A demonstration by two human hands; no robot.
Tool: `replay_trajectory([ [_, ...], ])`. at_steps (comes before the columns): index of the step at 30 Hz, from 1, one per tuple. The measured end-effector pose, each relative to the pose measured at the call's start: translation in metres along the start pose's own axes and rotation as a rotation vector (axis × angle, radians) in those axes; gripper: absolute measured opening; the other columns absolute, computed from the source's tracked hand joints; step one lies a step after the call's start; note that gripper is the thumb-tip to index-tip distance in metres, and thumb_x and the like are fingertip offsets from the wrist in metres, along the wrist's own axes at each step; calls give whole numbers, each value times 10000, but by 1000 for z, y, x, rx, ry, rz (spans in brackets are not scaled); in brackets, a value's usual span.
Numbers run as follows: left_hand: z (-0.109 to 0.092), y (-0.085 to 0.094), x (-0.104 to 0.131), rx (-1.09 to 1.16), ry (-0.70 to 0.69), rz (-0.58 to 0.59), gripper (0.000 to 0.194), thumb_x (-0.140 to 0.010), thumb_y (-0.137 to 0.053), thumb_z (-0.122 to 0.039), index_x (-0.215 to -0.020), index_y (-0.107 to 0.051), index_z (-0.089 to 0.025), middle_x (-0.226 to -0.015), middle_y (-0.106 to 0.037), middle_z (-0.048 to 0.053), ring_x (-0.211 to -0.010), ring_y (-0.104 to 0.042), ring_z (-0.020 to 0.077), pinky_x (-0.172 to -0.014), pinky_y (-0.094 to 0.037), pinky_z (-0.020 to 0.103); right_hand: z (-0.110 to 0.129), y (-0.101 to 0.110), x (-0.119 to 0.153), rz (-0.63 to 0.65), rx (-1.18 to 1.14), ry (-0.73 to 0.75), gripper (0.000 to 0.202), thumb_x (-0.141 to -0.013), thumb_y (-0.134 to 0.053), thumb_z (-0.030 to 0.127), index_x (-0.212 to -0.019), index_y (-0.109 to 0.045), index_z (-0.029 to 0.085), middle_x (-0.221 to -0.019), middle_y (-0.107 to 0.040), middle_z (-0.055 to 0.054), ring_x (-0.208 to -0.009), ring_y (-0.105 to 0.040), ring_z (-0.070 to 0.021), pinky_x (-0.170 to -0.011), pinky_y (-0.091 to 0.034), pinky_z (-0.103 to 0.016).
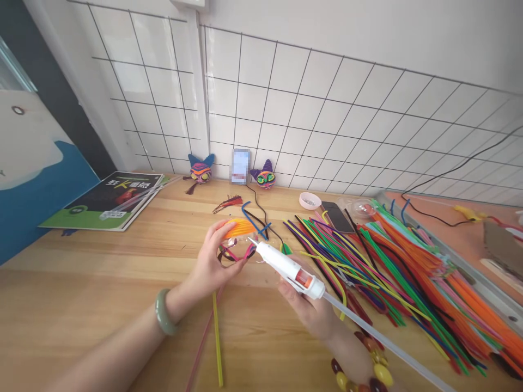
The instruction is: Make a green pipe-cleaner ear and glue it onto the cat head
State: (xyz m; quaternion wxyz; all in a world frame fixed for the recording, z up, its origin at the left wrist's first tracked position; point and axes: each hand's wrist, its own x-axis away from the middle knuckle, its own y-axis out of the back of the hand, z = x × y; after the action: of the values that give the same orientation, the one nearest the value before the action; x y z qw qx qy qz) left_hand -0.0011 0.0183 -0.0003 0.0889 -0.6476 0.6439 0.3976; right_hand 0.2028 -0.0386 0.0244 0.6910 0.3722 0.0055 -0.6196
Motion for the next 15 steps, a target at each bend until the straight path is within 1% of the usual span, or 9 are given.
replay_trajectory([
  [6, -7, 0, 1, -57, 23, 11, 598, -673, -634, -208, -1207, -367, -243, -1252, -377, 108, -1193, -361, 274, -962, -361, 435, 3, -2, 1, 16, -17, -5, 27, -816, -487, 218, -827, -505, 202, -742, -514, -22, -686, -535, -160, -647, -469, -274],
  [9, -10, 0, 1, -77, -7, 0, 583, -678, -638, -213, -1197, -373, -241, -1238, -388, 107, -1191, -365, 270, -956, -371, 429, 4, -2, 1, 27, 2, -10, 54, -821, -477, 229, -792, -508, 196, -723, -500, -23, -667, -518, -159, -621, -456, -273],
  [13, -11, -1, 1, -79, -28, -5, 570, -689, -634, -209, -1193, -369, -232, -1231, -390, 115, -1180, -376, 264, -848, -463, 385, 6, -3, 1, 27, 17, 1, 105, -829, -465, 241, -742, -492, 188, -696, -478, -17, -644, -497, -153, -597, -434, -274],
  [15, -11, -1, 1, -89, -37, -6, 563, -695, -630, -203, -1193, -368, -223, -1226, -393, 119, -1175, -381, 258, -838, -469, 383, 6, -3, 0, 23, 10, 18, 111, -830, -464, 231, -732, -483, 184, -687, -469, -12, -640, -490, -149, -591, -423, -269],
])
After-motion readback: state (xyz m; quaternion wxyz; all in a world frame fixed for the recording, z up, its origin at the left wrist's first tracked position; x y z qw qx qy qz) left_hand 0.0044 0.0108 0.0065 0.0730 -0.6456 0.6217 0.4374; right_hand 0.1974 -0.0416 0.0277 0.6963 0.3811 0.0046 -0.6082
